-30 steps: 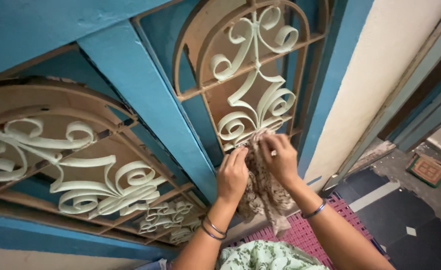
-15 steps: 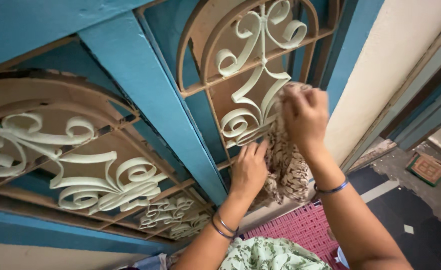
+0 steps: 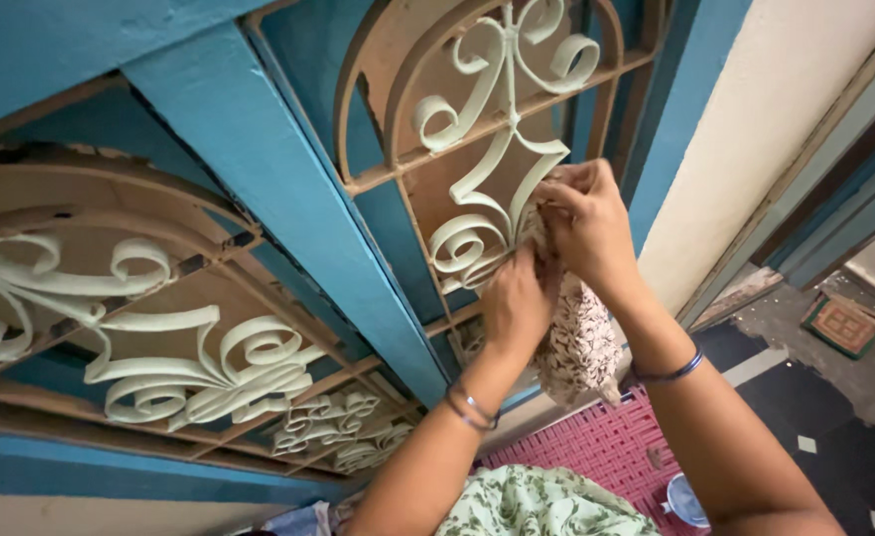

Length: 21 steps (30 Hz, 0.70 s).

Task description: The person wipes the patterned metal grilles of a window with a patterned cloth, moving the cloth along the curved and straight sections of the metal design to remove dust.

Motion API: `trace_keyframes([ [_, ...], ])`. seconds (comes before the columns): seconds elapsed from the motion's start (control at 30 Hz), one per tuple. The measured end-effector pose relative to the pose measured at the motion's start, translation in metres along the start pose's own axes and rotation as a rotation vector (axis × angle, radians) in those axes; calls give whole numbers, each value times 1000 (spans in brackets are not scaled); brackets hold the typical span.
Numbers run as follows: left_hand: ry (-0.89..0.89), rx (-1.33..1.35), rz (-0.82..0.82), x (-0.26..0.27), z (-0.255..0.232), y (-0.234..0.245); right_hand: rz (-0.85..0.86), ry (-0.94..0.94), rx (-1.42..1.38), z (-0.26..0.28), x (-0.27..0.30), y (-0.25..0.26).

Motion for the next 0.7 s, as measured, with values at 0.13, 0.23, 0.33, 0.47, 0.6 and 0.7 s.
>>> trace_keyframes([
  [0.13,15,17,-110,-7,10,-7,49,-76,-144,-14,-12,11],
  [0.23,72,137,-182,-2,19,-7,144,-148,-84,-22,-23,18],
  [0.33,367,544,-112,1,31,-13,131,-221,29,-26,-30,11],
  [0.47,597,1027,-117,-7,44,-21,-75,-119,213,-24,-34,1],
  [0.6,769,1246,-167,-9,58,-31,-208,-95,195,-15,-30,-4],
  [0.7,659,1215,-203,-6,70,-40,-221,-185,28,-12,-36,-2],
])
Point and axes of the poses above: each hand's wrist, its own x-axis away from the middle knuckle, its own y-axis out of the back of the hand, z = x × y, the point moved 2 cm from there along -x, towards the middle knuckle, and after that the axes turned 13 degrees about x, right-handed, at the moved point
